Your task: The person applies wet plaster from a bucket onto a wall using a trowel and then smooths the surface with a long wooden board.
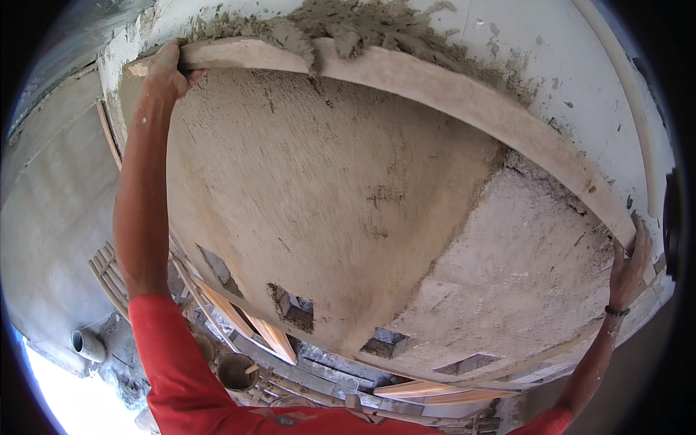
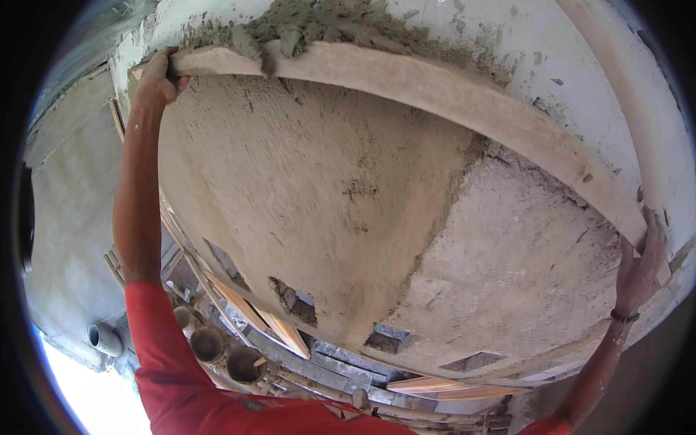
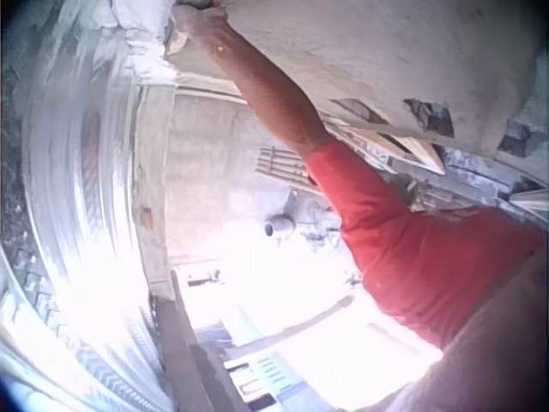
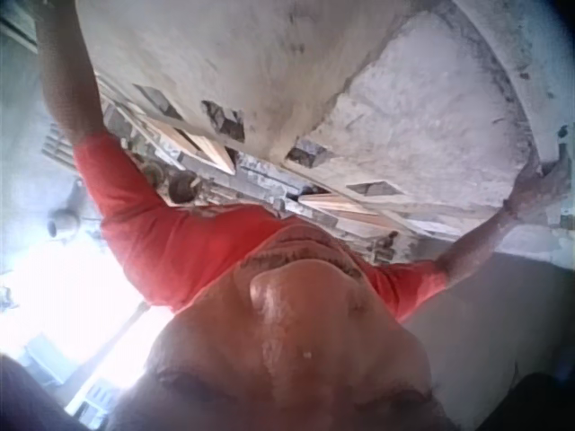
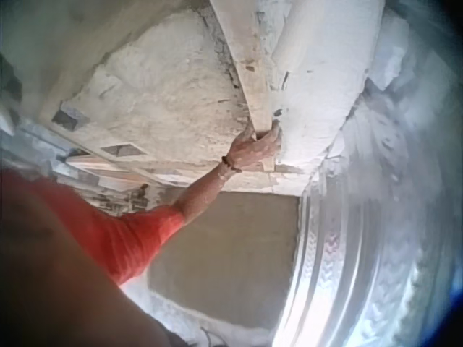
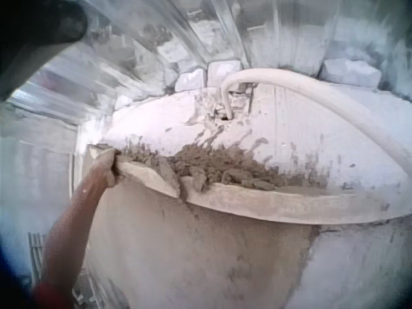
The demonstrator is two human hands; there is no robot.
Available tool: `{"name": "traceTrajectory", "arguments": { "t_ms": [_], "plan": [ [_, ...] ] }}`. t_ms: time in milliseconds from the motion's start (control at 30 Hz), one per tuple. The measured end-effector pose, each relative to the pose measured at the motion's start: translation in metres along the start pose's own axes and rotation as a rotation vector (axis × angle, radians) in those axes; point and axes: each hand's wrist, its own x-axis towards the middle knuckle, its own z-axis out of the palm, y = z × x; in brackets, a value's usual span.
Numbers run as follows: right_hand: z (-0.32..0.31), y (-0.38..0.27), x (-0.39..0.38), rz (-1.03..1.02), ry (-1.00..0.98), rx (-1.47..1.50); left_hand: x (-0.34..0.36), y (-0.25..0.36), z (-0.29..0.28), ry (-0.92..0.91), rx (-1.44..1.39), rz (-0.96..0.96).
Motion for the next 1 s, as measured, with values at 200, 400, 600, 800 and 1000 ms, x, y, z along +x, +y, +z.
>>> {"name": "traceTrajectory", "arguments": {
  "t_ms": [200, 400, 600, 800, 1000],
  "plan": [
    [0.013, -0.005, 0.027, -0.054, 0.056, -0.048, 0.039, 0.032, -0.005, 0.011, 0.077, -0.046],
    [0.007, 0.002, -0.005, -0.040, -0.050, -0.016, 0.005, 0.009, 0.001, -0.044, 0.071, -0.065],
    [0.022, 0.039, -0.090, 0.014, -0.095, -0.046, -0.086, -0.059, 0.016, -0.032, -0.030, -0.202],
    [0.039, 0.058, -0.146, 0.088, -0.155, -0.033, -0.104, -0.085, 0.026, -0.073, -0.100, -0.218],
    [0.025, 0.033, -0.093, 0.119, -0.129, -0.010, -0.071, -0.037, 0.022, -0.025, -0.106, -0.171]
  ]
}}
